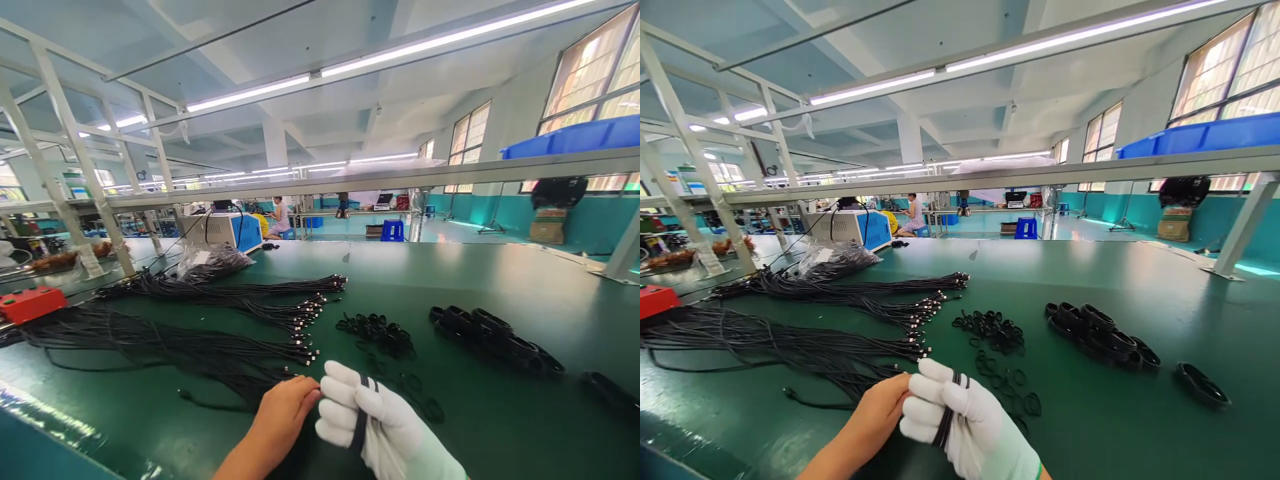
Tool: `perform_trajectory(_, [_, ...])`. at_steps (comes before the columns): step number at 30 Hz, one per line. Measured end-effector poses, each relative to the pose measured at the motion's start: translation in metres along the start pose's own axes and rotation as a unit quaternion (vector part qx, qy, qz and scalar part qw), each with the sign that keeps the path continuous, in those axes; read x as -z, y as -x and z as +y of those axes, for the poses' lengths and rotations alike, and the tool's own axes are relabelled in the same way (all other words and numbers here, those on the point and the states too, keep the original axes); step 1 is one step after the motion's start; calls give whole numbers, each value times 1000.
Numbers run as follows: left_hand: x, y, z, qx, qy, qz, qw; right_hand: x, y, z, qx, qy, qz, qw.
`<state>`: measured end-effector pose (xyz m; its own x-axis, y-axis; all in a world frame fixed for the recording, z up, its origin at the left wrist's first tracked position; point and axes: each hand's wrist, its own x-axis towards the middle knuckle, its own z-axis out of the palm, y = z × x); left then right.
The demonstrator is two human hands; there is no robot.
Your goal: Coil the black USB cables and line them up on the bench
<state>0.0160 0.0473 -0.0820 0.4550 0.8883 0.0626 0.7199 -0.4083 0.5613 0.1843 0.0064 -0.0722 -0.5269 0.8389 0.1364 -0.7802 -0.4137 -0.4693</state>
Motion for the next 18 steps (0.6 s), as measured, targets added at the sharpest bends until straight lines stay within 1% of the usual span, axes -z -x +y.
perform_trajectory(2, [-9, 13, -5, -3, -123, 48, 991, 4, 0, -7, 34, 31, 60, 997])
perform_trajectory(4, [-20, 26, -3, -32, -197, 68, 978, 8, -1, -11, 48, 52, 115, 991])
perform_trajectory(7, [-34, 37, 11, -102, -241, 84, 961, 12, -1, -9, 50, 88, 173, 980])
perform_trajectory(9, [-33, 39, 23, -135, -247, 88, 956, 12, 2, -4, 28, 139, 196, 970])
perform_trajectory(10, [-29, 40, 27, -144, -242, 83, 956, 12, 4, -1, 6, 170, 192, 966])
perform_trajectory(11, [-22, 40, 31, -150, -233, 74, 958, 11, 6, 2, -24, 197, 173, 965])
perform_trajectory(13, [-2, 40, 35, -154, -203, 43, 966, 9, 11, 7, -99, 216, 97, 966])
perform_trajectory(15, [19, 40, 36, -143, -140, 11, 980, 6, 15, 13, -173, 175, 9, 969])
perform_trajectory(16, [28, 39, 35, -129, -90, -7, 988, 5, 16, 15, -204, 142, -23, 968])
perform_trajectory(18, [37, 35, 30, -82, 57, -52, 994, 3, 16, 19, -243, 74, -53, 966])
